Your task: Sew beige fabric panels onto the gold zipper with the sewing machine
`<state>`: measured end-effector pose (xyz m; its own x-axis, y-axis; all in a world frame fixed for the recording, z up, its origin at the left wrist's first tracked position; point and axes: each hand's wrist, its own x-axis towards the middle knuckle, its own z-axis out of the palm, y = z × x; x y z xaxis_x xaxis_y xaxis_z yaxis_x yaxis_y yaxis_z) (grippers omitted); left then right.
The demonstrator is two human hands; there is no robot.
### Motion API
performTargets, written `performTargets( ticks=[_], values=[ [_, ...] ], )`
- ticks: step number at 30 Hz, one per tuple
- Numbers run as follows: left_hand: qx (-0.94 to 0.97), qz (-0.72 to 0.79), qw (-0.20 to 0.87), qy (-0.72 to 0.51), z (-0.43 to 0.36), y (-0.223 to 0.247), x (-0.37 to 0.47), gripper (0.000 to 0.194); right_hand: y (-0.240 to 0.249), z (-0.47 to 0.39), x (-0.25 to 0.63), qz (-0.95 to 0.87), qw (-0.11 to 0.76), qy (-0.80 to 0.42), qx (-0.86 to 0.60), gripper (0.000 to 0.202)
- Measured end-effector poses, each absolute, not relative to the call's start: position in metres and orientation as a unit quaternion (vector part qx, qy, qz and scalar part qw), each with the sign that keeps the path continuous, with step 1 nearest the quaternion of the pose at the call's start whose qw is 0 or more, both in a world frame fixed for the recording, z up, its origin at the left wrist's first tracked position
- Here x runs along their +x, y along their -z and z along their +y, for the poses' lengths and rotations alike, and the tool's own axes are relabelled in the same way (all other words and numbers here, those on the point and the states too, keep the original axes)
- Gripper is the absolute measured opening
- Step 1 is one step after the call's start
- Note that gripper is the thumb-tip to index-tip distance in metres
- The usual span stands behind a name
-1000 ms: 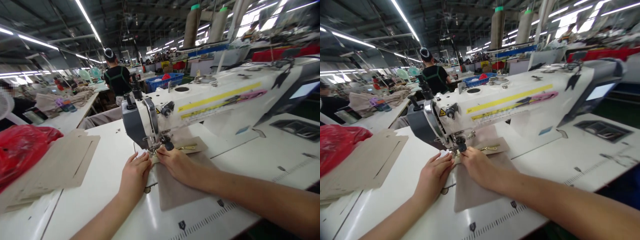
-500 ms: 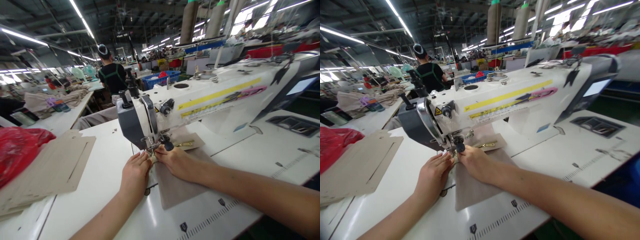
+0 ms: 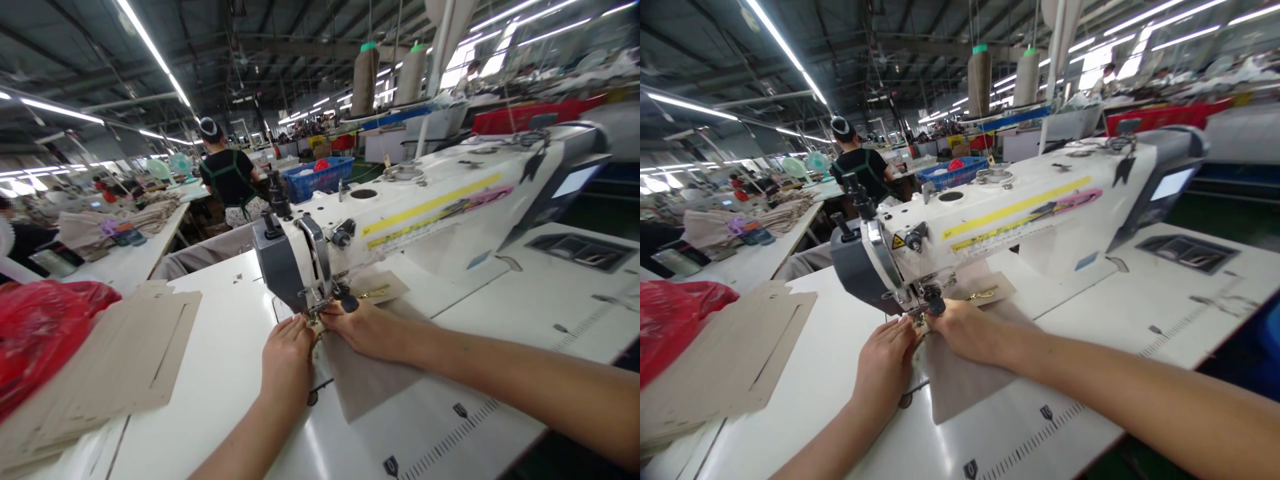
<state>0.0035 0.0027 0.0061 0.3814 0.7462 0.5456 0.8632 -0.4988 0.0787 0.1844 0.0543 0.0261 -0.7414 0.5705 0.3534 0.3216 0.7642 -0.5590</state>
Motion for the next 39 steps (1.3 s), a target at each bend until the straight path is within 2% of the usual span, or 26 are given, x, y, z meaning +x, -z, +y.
performTargets(
  ticks=[7,19,31,34,37,39],
  values=[
    [-0.815,-0.501,0.095,0.275,0.003,-0.007,0.007,0.018,-0.027,0.055,0.182,-0.926,0.228,-0.181,-0.239,0.036],
    [-0.816,-0.499,0.092,0.279,0.003,-0.008,0.005,0.012,-0.032,0.054,0.180,-0.935,0.200,-0.154,-0.250,0.033],
    [-0.818,-0.490,0.074,0.291,-0.002,-0.004,0.001,0.019,-0.016,0.054,0.184,-0.922,0.274,-0.153,-0.227,0.029],
    [-0.812,-0.501,0.067,0.292,-0.002,-0.005,0.000,0.019,-0.010,0.053,0.183,-0.913,0.296,-0.154,-0.236,0.030],
    [-0.805,-0.511,0.063,0.294,0.000,-0.008,-0.002,0.020,-0.010,0.053,0.182,-0.914,0.278,-0.113,-0.274,0.022],
    [-0.789,-0.544,0.070,0.276,-0.002,-0.011,-0.003,0.022,-0.011,0.051,0.185,-0.908,0.240,-0.067,-0.336,0.034]
  ],
)
